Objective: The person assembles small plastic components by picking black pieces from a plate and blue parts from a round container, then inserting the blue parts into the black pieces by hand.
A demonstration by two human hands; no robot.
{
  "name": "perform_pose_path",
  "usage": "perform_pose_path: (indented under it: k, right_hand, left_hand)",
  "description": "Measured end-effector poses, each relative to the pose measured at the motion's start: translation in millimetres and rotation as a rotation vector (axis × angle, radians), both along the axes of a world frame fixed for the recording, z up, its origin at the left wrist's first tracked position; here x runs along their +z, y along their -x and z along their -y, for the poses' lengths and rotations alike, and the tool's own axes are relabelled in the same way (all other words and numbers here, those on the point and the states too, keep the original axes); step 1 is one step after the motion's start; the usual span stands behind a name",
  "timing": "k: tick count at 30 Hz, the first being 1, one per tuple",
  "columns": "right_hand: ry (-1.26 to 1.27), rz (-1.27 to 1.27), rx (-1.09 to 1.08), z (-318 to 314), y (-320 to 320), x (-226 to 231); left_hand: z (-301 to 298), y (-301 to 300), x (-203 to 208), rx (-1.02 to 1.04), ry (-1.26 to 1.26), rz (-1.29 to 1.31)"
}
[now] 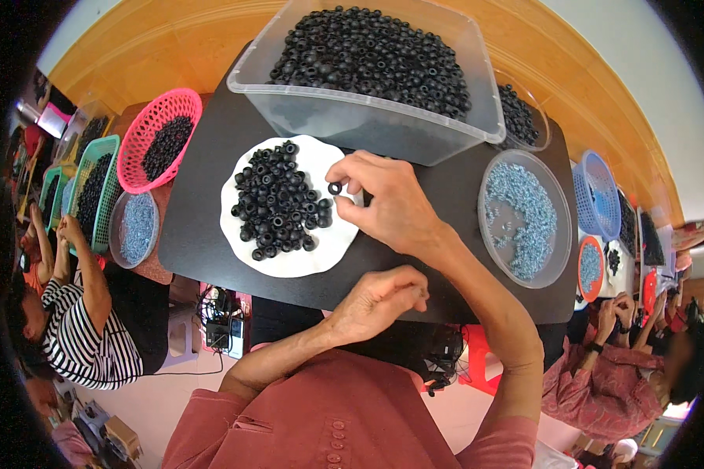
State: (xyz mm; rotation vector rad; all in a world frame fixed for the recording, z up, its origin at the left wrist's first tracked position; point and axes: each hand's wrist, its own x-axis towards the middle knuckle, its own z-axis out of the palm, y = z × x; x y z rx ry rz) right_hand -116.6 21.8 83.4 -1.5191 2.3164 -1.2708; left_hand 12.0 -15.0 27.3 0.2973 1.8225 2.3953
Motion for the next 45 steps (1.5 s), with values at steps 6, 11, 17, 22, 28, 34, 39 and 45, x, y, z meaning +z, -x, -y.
perform_pose_path:
  k: [6,11,17,22,28,34,39,45]
  right_hand:
    - [0.101,0.311,-0.069,-61,-21,-4]
    - [0.292,0.323,-0.143,-87,-39,-20]
    - [0.357,0.405,-0.156,-99,-47,-37]
    - [0.395,0.398,-0.154,-101,-47,-45]
    - [0.421,0.33,-0.162,-100,-49,-46]
    - [0.423,0.277,-0.223,-107,-47,-47]
    - [0.437,0.43,-0.211,-109,-49,-49]
    - [0.453,0.543,-0.186,-110,-48,-50]
  left_hand:
    - [-2,1,-10,0.13,-0.26,0.064]
    - [-3,6,-6,0.149,-0.642,0.182]
    - [-3,11,-11,0.094,-0.774,0.238]
    - [-1,13,-14,0.039,-0.801,0.229]
    - [-6,10,7,0.215,-0.52,0.207]
    - [-5,7,1,0.331,-0.232,0.116]
    - [-8,7,7,0.389,0.016,-0.012]
    - [-9,6,1,0.362,0.032,0.019]
